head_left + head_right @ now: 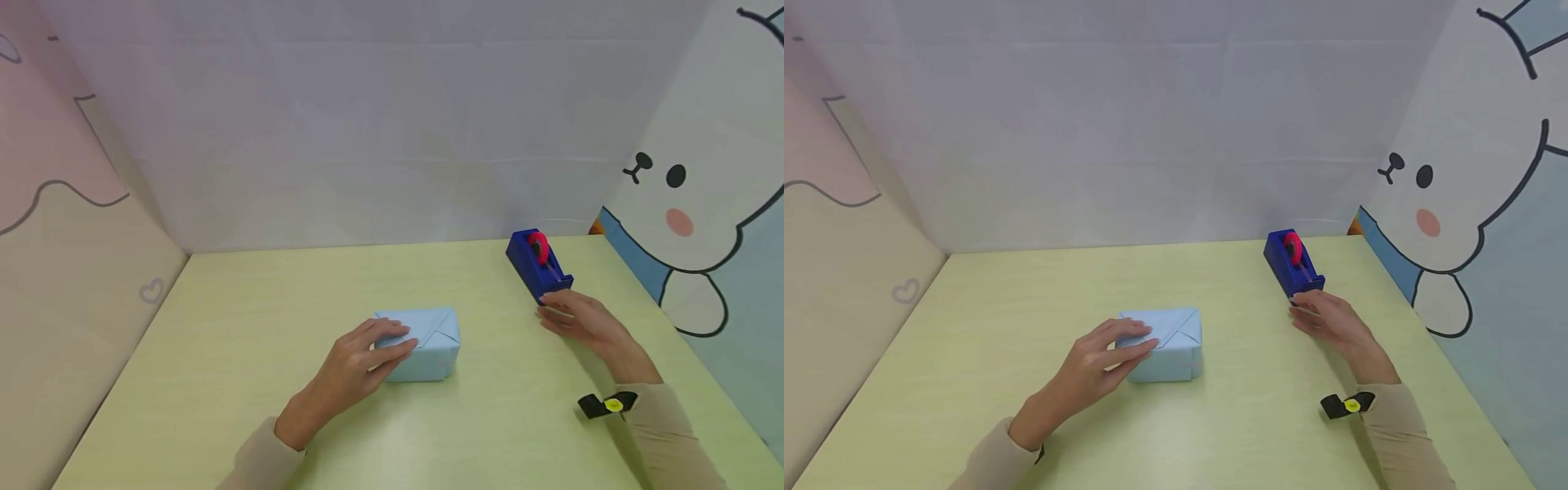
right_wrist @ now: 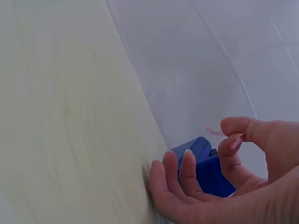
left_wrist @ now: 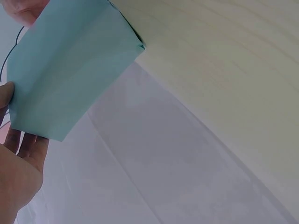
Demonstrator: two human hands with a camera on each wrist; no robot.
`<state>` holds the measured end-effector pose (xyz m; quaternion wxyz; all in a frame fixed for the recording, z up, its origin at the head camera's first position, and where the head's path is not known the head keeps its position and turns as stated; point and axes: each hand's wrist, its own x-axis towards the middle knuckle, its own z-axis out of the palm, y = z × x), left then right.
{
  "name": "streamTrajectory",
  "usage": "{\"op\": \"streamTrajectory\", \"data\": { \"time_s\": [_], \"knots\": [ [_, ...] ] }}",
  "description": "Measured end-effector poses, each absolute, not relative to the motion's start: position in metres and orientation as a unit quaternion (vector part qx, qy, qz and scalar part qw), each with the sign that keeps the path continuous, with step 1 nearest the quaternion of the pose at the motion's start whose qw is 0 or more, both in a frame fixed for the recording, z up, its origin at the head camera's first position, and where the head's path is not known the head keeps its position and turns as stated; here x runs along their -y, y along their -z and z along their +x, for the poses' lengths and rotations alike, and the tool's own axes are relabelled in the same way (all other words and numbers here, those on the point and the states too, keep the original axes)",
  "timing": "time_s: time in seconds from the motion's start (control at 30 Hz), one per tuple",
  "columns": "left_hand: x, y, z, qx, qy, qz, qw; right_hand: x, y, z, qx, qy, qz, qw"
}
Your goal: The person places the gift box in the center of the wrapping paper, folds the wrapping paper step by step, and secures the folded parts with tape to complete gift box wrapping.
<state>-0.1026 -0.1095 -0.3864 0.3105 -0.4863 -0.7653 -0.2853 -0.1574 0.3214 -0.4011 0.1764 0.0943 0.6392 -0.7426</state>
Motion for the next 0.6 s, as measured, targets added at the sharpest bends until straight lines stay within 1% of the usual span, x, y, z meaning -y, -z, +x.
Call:
{"op": "streamTrajectory", "data": {
  "time_s": [0.13, 0.33, 0.6],
  "knots": [
    [0.110, 0.386, -0.102, 0.766, 0.280, -0.488, 0.311, -0.313, 0.398, -0.157, -0.675, 0.712, 0.068, 0.181],
    [0.110, 0.386, -0.102, 0.766, 0.277, -0.489, 0.312, -0.299, 0.392, -0.157, -0.719, 0.666, 0.065, 0.189],
    [0.110, 0.385, -0.103, 0.767, 0.277, -0.487, 0.314, -0.286, 0.383, -0.153, -0.725, 0.656, 0.053, 0.201]
  ]
}}
